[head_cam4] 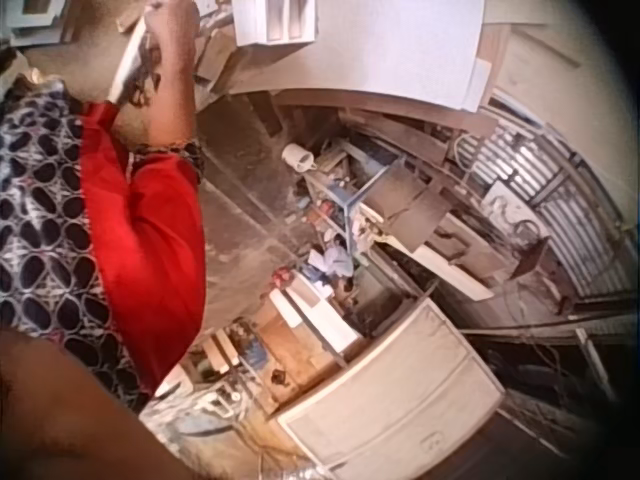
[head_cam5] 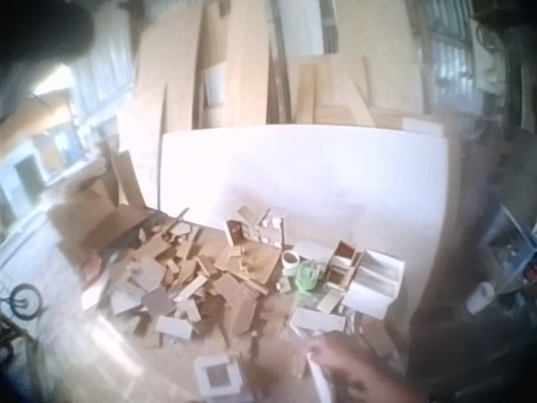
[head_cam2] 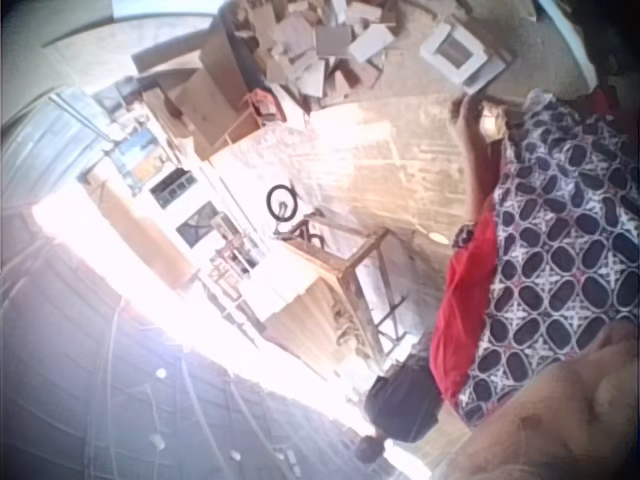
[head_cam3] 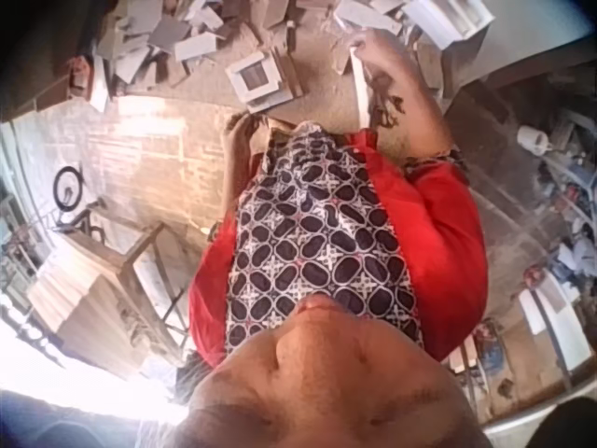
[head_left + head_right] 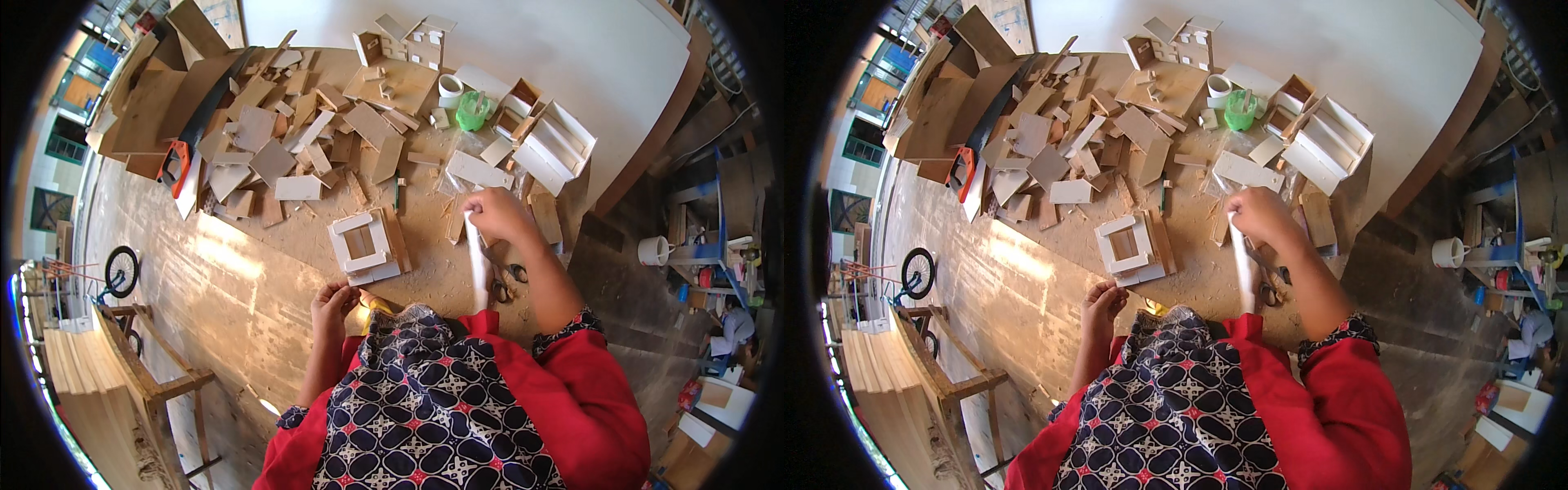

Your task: The person applies glue to wooden pieces using a brush and attaches them to a small structure. They then cut a strip of material with scissors and glue it onto the model house.

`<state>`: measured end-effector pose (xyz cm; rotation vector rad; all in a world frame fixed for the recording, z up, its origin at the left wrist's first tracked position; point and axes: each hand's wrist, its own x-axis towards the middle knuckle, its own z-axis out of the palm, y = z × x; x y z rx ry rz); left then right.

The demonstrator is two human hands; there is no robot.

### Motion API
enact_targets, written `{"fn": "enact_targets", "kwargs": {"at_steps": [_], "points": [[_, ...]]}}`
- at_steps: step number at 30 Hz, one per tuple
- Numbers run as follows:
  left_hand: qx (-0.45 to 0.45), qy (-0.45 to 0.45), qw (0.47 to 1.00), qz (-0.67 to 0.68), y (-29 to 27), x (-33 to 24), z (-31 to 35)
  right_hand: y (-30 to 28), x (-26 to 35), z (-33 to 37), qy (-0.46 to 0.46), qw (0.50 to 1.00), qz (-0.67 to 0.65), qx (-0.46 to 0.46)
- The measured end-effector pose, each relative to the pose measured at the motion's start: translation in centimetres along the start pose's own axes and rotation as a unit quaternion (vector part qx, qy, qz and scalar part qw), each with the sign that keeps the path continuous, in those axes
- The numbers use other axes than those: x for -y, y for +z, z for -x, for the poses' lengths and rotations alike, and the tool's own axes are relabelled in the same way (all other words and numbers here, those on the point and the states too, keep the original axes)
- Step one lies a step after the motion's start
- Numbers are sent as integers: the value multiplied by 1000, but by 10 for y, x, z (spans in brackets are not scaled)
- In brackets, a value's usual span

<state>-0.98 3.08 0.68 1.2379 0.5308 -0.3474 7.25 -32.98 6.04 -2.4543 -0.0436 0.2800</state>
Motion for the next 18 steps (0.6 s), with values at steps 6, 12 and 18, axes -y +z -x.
{"fn": "enact_targets", "kwargs": {"at_steps": [6,12,18], "points": [[-6,-1,1000,-7,3,-2,2,-23,-22,-39,-22,954,199,-221],[-5,0,1000,-14,3,-2,3,-29,-42,-84,-49,927,350,-127],[-15,2,1000,-19,4,-1,7,-50,-2,-71,-116,929,325,-134]]}}
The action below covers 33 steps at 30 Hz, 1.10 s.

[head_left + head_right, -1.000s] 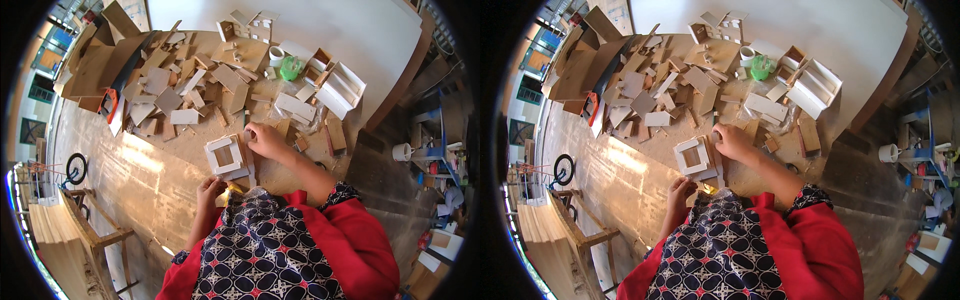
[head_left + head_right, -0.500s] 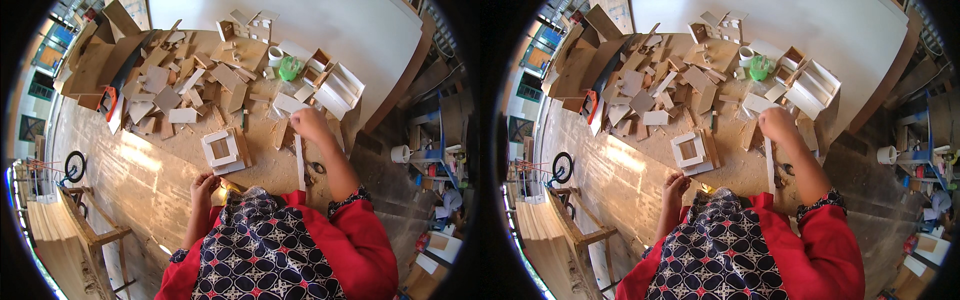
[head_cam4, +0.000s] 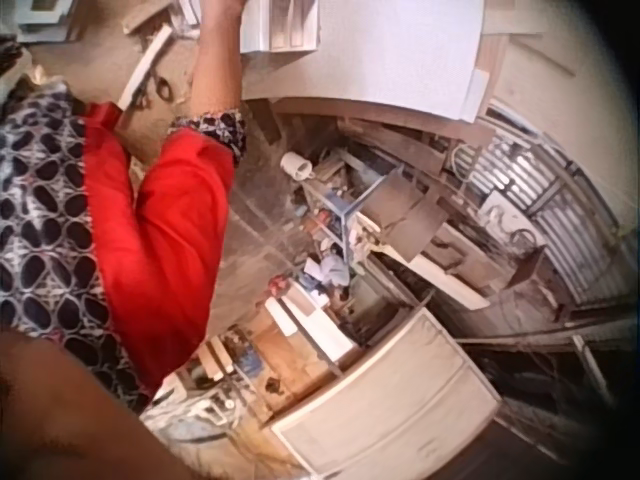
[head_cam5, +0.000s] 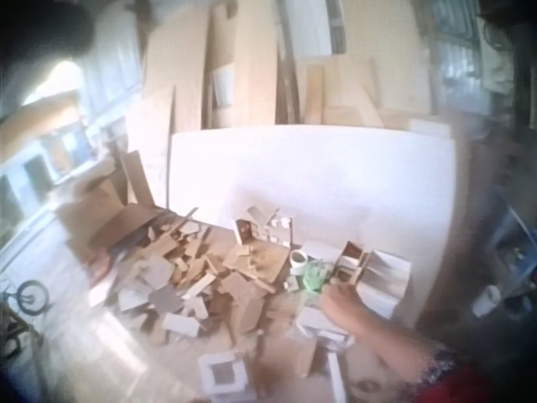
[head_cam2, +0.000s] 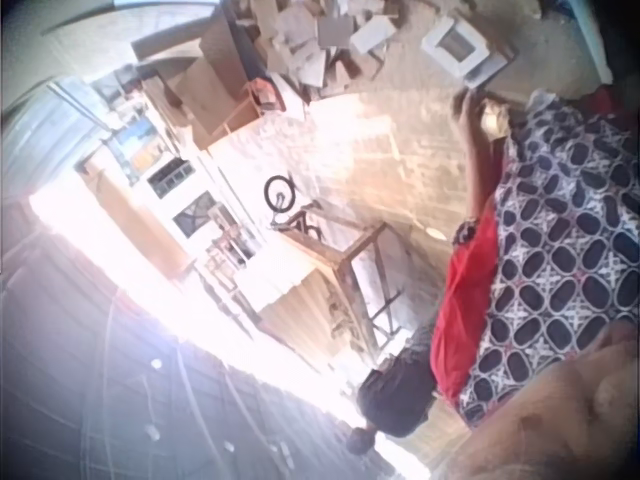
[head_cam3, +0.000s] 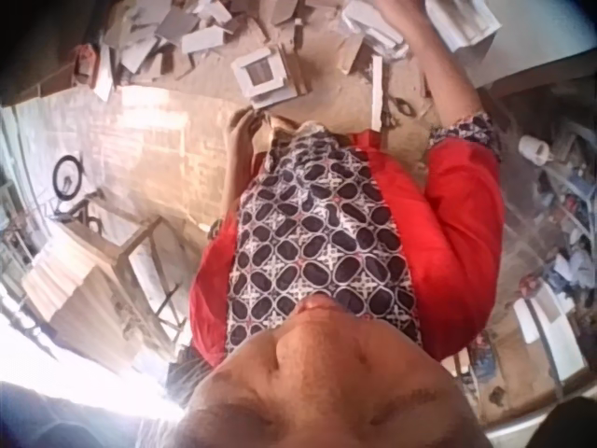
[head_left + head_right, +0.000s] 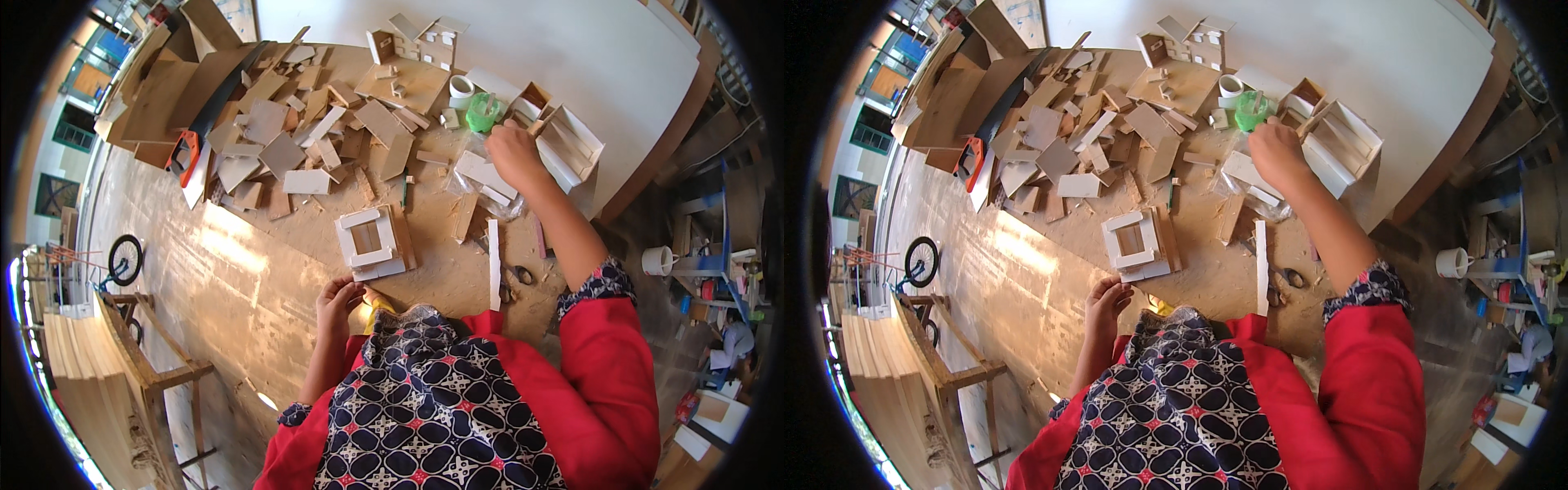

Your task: The person applies glue to wooden pieces using a brush and attaches them to a small structure. They then cut a strip of material with scissors and glue it onto the model house.

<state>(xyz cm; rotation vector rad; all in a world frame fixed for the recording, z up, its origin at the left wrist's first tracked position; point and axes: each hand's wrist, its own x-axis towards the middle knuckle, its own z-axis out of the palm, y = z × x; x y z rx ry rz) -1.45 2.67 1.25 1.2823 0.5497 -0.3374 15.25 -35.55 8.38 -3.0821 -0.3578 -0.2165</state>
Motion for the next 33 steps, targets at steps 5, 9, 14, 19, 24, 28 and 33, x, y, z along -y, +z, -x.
{"fn": "enact_targets", "kwargs": {"at_steps": [5,9,14,19,24,28,33], "points": [[1,4,1000,-3,1,3,-4,-9,65,39,7,873,-475,112],[1,7,1000,-12,-2,5,-6,52,116,72,129,723,-622,273],[1,4,1000,-10,-2,5,-9,65,134,78,154,779,-579,188],[4,-1,1000,-17,-3,7,-10,61,141,75,110,868,-470,115],[7,7,1000,-13,-5,10,-12,59,148,75,84,912,-398,59],[7,12,1000,-28,-3,9,-13,51,150,73,78,921,-373,76],[11,18,999,-41,-4,7,-15,48,155,66,53,951,-291,85]]}}
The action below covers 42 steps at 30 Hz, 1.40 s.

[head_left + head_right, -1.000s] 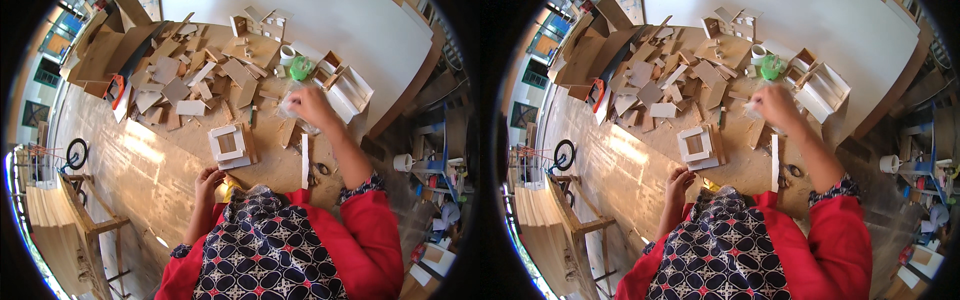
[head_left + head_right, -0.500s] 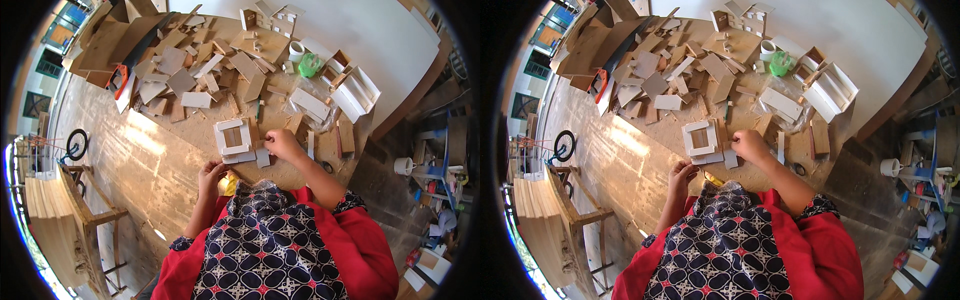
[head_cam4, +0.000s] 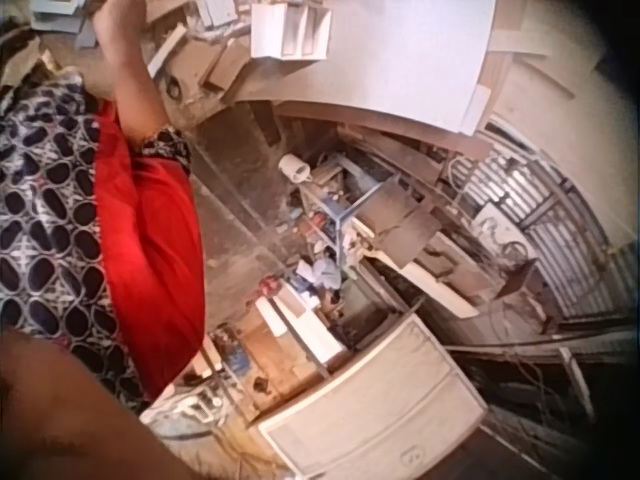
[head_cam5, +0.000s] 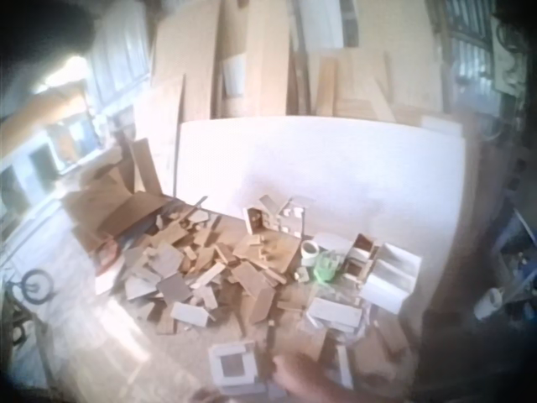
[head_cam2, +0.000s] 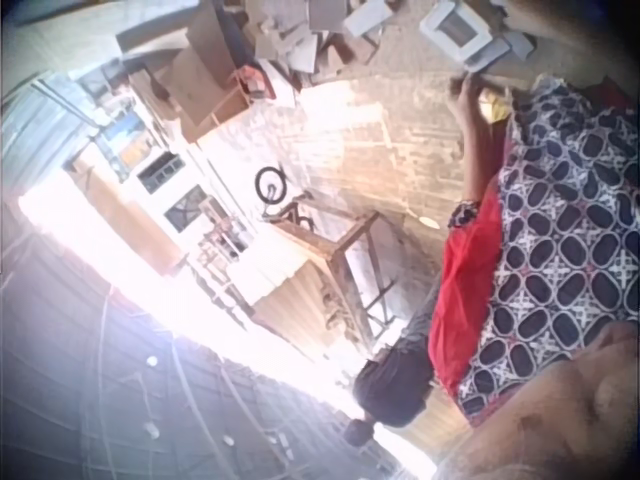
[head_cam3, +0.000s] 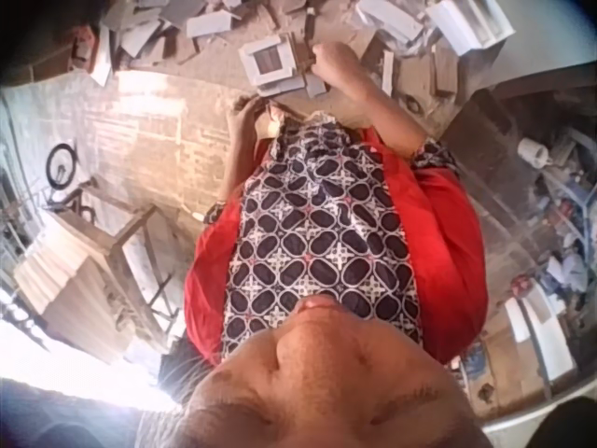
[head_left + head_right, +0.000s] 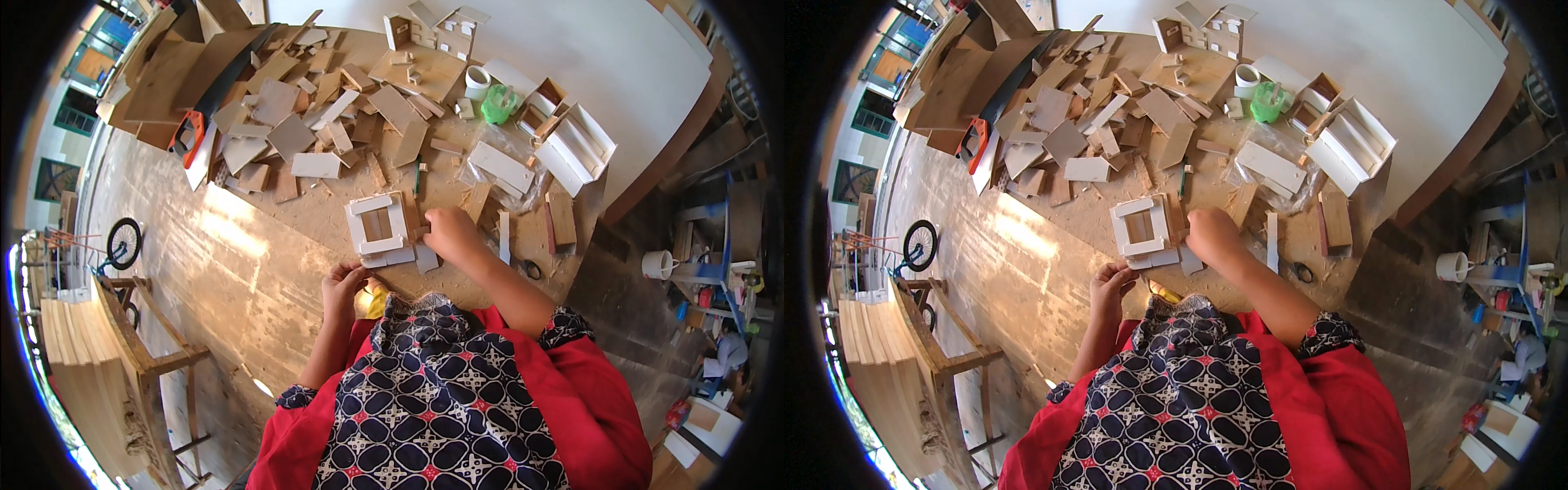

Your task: The person applies glue to wooden pieces using a brush and attaches them to a small structure. They then cut a strip of material with scissors and glue it onto the model house.

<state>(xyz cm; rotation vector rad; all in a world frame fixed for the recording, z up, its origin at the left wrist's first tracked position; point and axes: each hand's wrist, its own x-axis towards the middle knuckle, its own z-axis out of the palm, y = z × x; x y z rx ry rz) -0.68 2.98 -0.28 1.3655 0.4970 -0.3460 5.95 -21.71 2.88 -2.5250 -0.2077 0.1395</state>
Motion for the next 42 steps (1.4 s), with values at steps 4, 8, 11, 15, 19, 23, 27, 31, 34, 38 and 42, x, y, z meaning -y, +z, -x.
{"fn": "enact_targets", "kwargs": {"at_steps": [4,8,11,15,19,23,27,31,34,38,42], "points": [[-5,-2,1000,-8,0,-1,0,-4,9,-10,12,996,84,39],[0,-4,1000,-4,0,-2,0,-6,13,-13,30,992,108,63],[0,-3,1000,-7,1,-3,1,-8,12,-10,31,993,100,54],[-3,-5,1000,-7,2,-4,2,2,0,-5,6,998,63,26],[0,-1,1000,-2,1,-2,1,3,-18,-10,-12,999,-20,31],[-4,-4,1000,-9,1,0,0,-3,-21,-19,44,989,-108,89],[-9,-5,1000,-14,3,-2,1,-6,-21,-21,52,987,-114,100],[-10,-6,1000,-17,2,-4,4,-19,-15,-13,72,978,-148,130],[-56,38,998,-17,-2,-8,19,-43,-10,2,98,958,-218,161],[3,151,985,-82,12,-33,50,-69,-13,19,103,909,-339,219],[136,141,964,-180,57,-63,51,-79,-1,27,86,883,-403,226]]}}
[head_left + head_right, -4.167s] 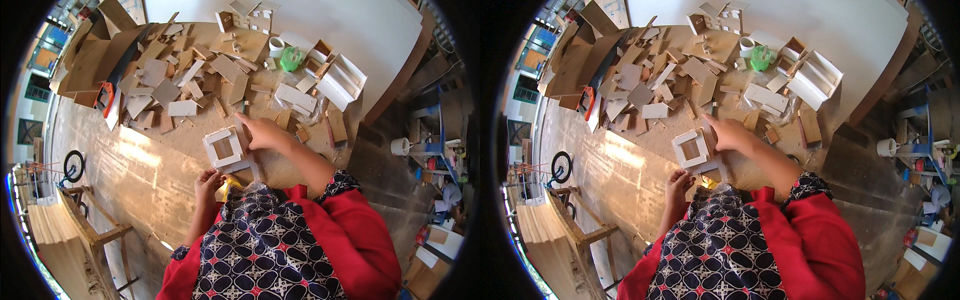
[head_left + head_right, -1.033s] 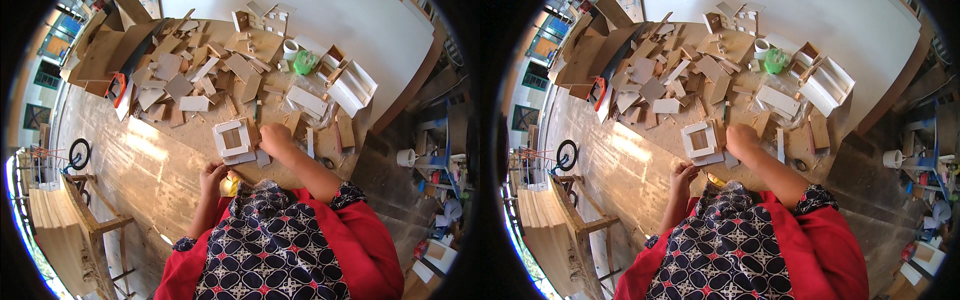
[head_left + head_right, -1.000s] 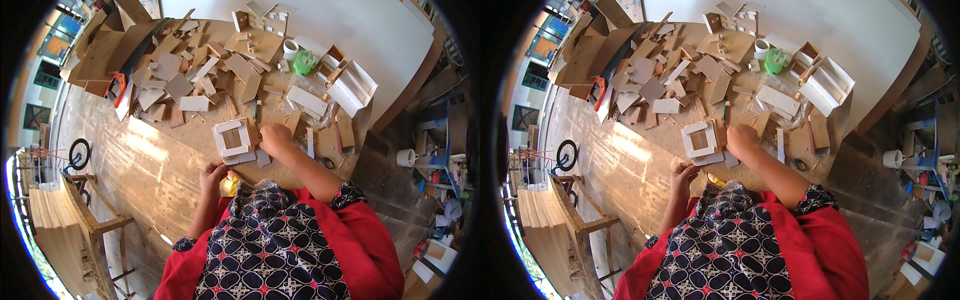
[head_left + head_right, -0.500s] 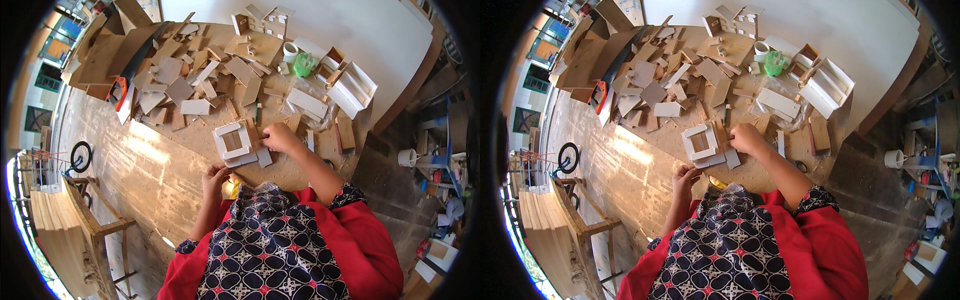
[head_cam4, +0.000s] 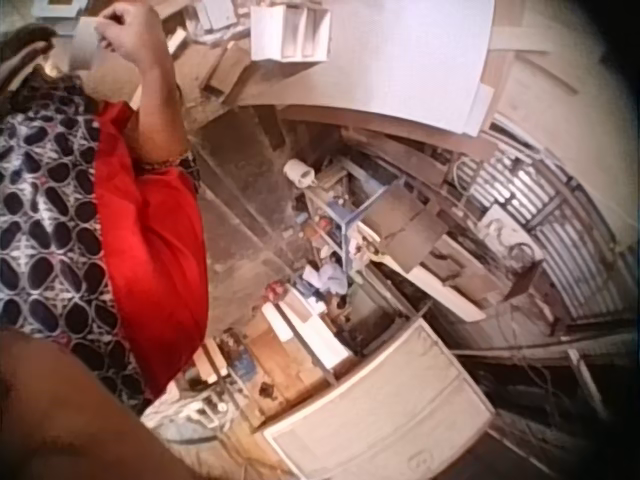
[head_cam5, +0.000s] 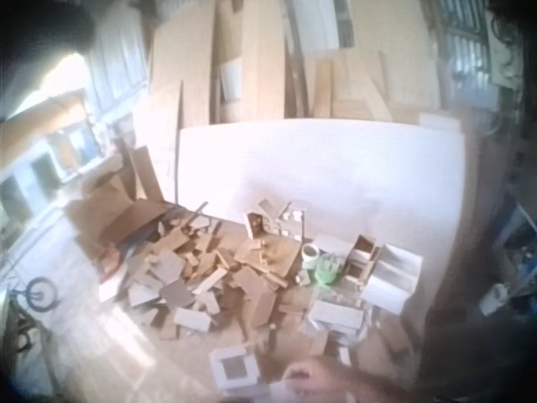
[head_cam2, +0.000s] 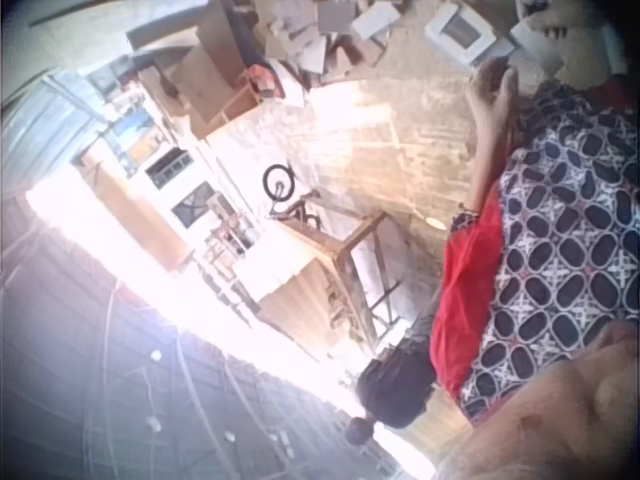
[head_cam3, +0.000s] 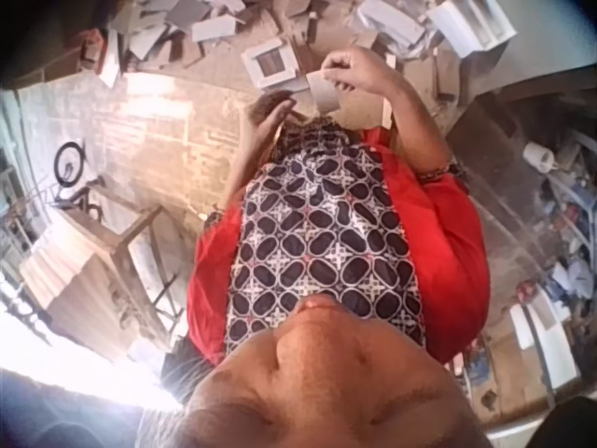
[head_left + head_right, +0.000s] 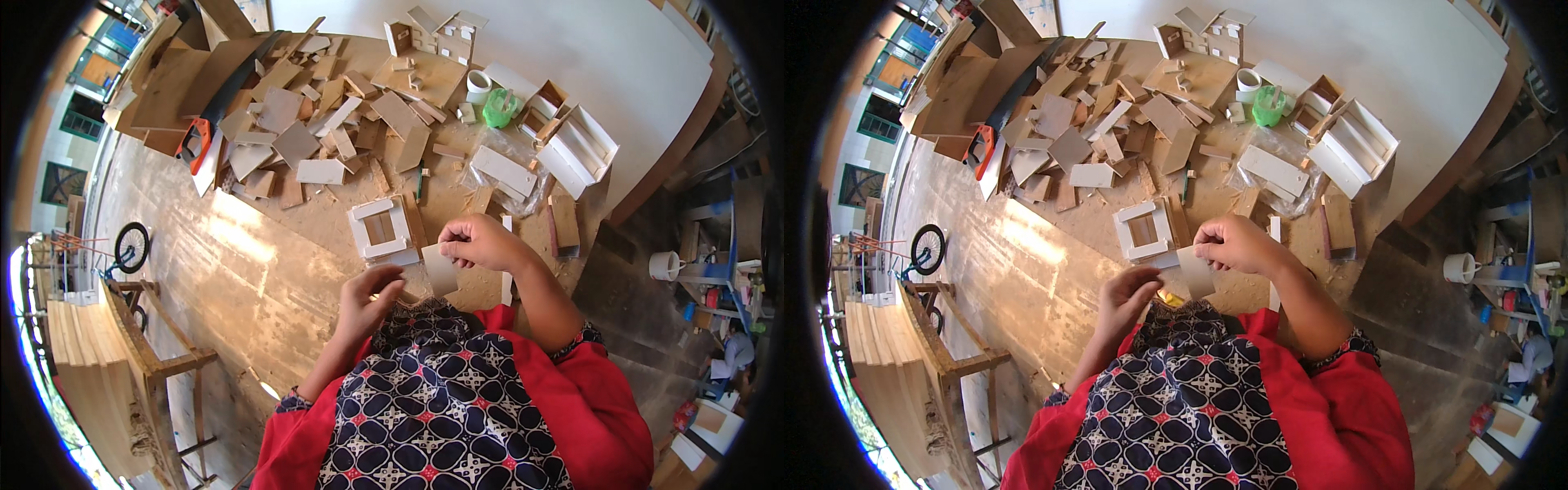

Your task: The person applies glue to wooden pieces using a brush and attaches them to a small structure. They then cut a strip of material with scissors and glue it onto the model house.

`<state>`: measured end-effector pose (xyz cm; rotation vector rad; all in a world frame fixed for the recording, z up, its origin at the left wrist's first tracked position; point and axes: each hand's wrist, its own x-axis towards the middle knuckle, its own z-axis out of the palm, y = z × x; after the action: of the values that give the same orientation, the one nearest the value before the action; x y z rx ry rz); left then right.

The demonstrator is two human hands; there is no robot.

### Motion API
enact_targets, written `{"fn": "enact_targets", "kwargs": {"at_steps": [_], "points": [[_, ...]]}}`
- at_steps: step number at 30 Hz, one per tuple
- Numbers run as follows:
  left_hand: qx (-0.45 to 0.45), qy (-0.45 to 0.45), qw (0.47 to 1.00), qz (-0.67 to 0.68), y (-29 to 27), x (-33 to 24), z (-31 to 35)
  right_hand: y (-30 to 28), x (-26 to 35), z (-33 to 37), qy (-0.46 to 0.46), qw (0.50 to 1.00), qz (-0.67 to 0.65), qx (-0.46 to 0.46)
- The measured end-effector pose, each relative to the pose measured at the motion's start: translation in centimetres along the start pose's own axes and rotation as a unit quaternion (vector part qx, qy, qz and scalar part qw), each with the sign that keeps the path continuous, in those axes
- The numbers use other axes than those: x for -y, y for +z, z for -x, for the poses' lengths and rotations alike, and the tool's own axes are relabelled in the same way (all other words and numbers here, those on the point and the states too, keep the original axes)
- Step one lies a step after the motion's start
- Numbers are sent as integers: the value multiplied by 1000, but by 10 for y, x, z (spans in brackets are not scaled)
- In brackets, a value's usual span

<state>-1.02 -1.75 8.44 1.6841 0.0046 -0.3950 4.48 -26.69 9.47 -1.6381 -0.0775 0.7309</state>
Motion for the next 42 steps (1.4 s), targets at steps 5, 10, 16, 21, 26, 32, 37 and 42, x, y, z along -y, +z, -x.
{"fn": "enact_targets", "kwargs": {"at_steps": [5,10,16,21,26,32,37,42], "points": [[119,-104,983,91,29,11,-15,12,-2,2,-60,997,-28,-46],[142,-159,975,67,32,47,-23,24,-41,-5,-97,976,153,-123],[96,-238,957,138,41,65,-25,28,-70,-26,-30,975,148,-164],[86,-263,941,194,36,67,-20,30,-48,-20,-87,964,197,-154],[113,-226,940,231,33,54,-10,21,-28,19,-103,985,104,-89],[212,-146,963,82,38,63,-8,4,-70,25,-66,990,14,-121],[210,-161,964,37,39,46,-10,-57,-57,24,-106,934,-17,-340],[208,-102,972,-48,39,44,-6,-42,-62,49,54,851,388,-351]]}}
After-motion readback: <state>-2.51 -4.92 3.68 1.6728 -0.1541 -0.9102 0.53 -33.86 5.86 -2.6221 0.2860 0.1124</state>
